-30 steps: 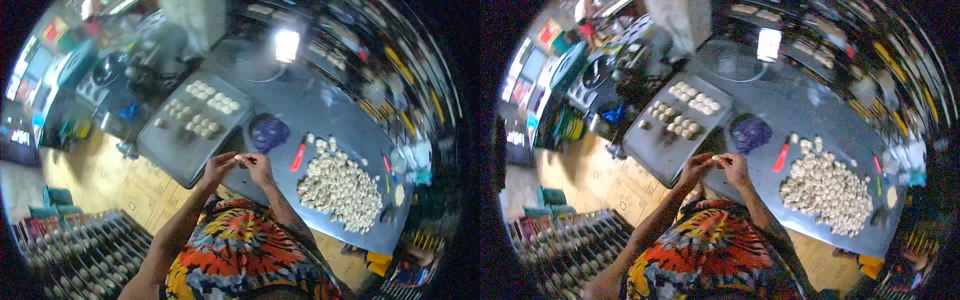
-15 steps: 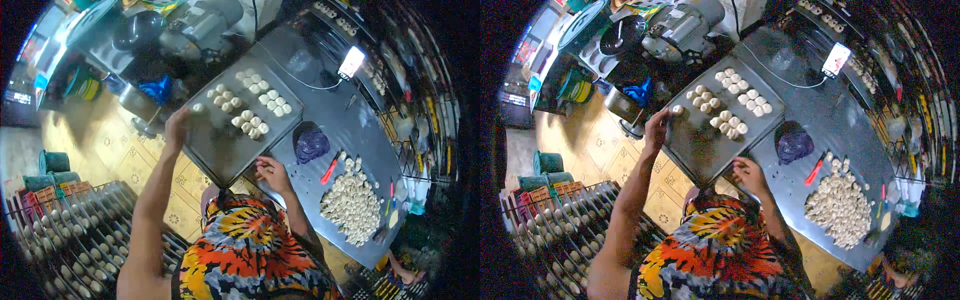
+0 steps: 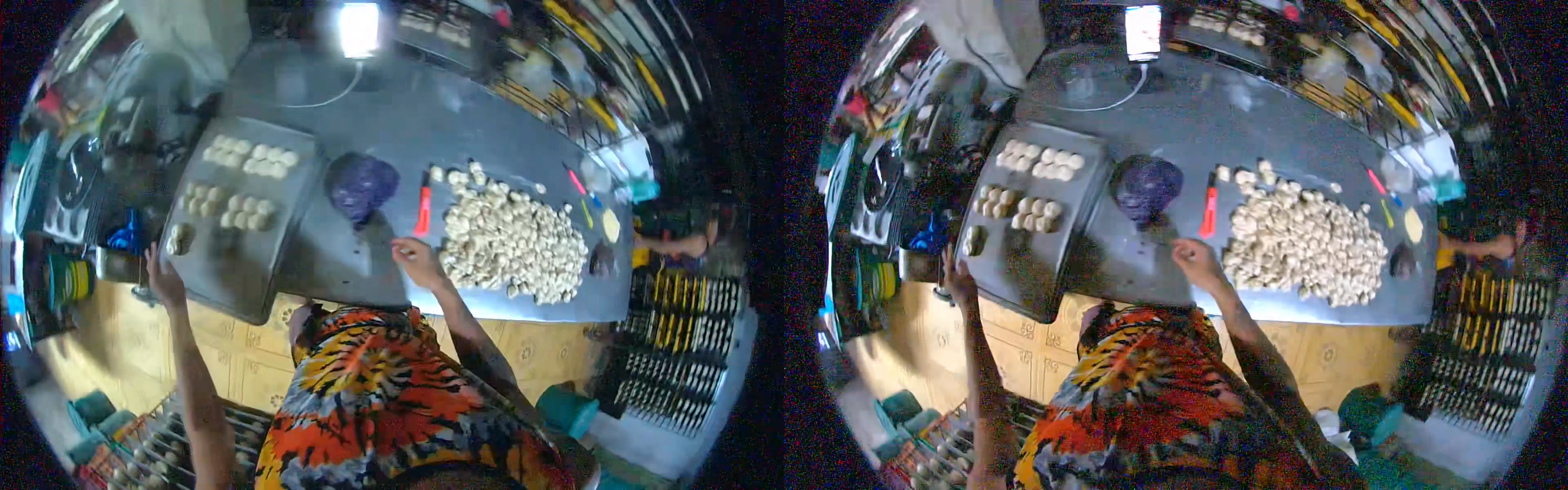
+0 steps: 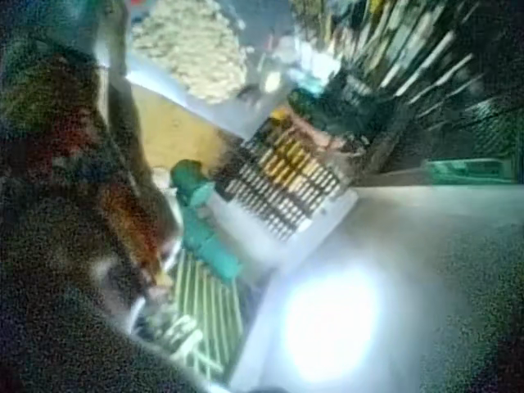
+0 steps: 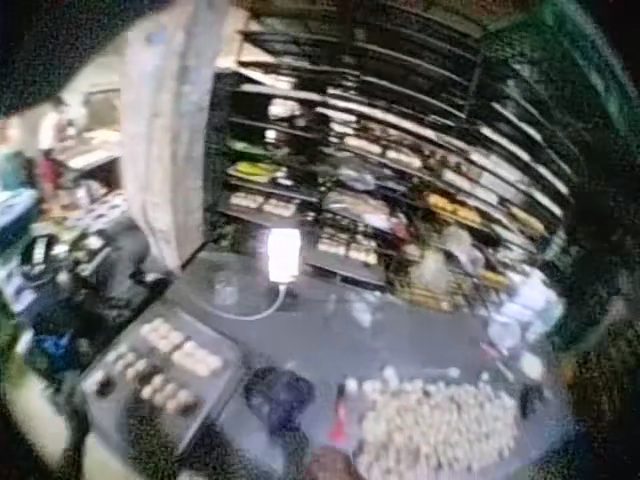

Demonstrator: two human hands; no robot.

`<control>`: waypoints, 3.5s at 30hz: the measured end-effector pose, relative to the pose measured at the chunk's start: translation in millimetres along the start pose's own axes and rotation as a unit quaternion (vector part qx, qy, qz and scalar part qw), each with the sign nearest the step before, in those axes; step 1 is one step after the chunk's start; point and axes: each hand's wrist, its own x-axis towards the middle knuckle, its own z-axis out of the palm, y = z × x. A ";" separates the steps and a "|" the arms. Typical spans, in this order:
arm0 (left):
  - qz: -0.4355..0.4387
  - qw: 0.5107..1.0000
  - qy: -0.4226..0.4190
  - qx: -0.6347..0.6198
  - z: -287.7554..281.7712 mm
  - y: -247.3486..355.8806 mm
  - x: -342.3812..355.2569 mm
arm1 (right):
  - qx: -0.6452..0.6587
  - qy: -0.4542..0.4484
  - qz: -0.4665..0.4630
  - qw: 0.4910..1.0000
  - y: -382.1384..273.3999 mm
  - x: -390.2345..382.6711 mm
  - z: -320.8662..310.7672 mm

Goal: Shape small pieces of dough into balls and arrange them on a baking tray.

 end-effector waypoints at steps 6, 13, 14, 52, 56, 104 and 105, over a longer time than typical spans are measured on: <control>-0.132 0.973 0.191 0.000 83.5 123.3 -73.1 | -0.437 0.327 -0.079 0.834 62.6 18.4 -91.8; -0.120 0.925 -0.093 -0.348 201.1 248.8 -78.1 | -0.265 0.059 0.049 0.961 21.6 25.2 -100.8; -0.133 0.911 -0.136 -0.367 213.2 255.7 -70.6 | -0.130 0.034 0.037 0.990 9.1 22.4 -82.0; -0.214 0.812 -0.159 -0.520 224.2 209.2 -63.6 | -0.170 0.193 -0.075 0.963 -4.6 102.4 55.9; -0.201 0.810 -0.180 -0.521 238.3 217.0 -70.1 | -0.092 0.098 -0.079 0.988 0.3 95.2 25.8; -0.017 0.968 -0.165 -0.190 236.7 295.4 -82.9 | -0.067 -0.052 -0.229 0.970 -19.3 -17.0 -1.0; -0.016 0.968 -0.164 -0.191 236.9 295.1 -85.6 | -0.070 -0.073 -0.231 0.968 -21.9 -17.3 6.1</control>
